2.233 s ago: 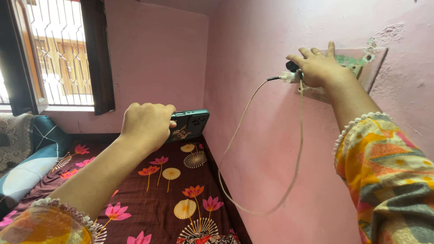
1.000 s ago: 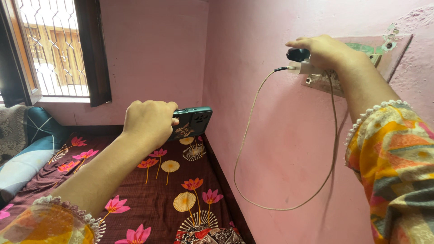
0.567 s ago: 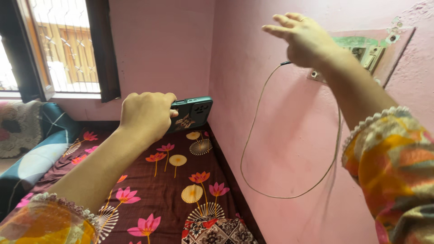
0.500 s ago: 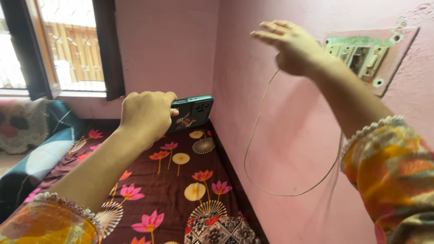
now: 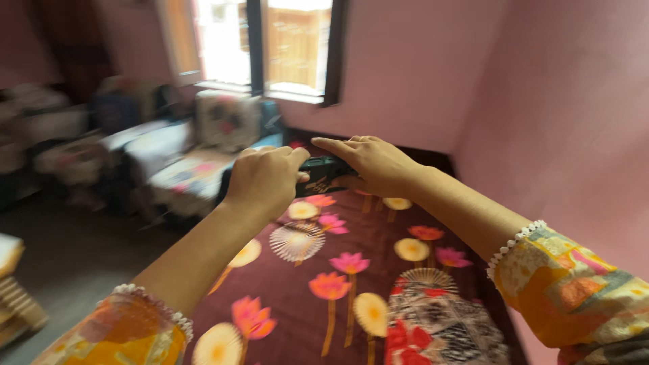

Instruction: The person arranges a floral pillow on a sofa, smooths a sofa cover, and moves a patchwork pillow and a black cloth from a bed to a chair. The person then smooths the bedsheet, plugs a phone into a wall socket, and places the phone on a table. Finally, the person folds and places a patterned cloth on the sofa and smooths the bedsheet again.

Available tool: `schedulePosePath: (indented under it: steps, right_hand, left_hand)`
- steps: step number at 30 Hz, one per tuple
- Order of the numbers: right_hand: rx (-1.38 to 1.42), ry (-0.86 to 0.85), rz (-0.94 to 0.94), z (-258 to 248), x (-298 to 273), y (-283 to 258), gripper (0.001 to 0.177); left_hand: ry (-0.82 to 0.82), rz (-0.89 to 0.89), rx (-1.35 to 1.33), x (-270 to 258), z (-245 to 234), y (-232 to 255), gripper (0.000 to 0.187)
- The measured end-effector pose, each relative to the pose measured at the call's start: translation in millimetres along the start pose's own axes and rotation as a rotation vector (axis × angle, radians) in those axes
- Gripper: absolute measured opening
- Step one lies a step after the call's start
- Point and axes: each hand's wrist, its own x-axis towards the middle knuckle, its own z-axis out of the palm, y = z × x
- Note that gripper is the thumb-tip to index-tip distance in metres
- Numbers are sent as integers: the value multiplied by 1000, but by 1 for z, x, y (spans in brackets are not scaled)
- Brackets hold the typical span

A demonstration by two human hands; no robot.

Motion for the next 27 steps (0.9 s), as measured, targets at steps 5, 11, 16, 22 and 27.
schedulePosePath:
  steps: [5, 11, 16, 22, 27]
  right_hand:
    - [21, 255, -489, 50, 74, -81, 42]
    - [30, 321, -689, 94, 138, -213, 35]
    - [88, 271, -847, 118, 164, -320, 31]
    - [257, 260, -1104, 140, 174, -428, 35]
    - [290, -238, -802, 210, 177, -505, 38]
  left_hand:
    - [-6, -98, 132, -96, -63, -72, 22]
    - [21, -186, 226, -210, -150, -126, 24]
    - [-18, -282, 269, -298, -218, -145, 23]
    - [-175, -505, 357, -391, -282, -152, 19]
    - [-226, -672, 348, -484, -298, -159, 23]
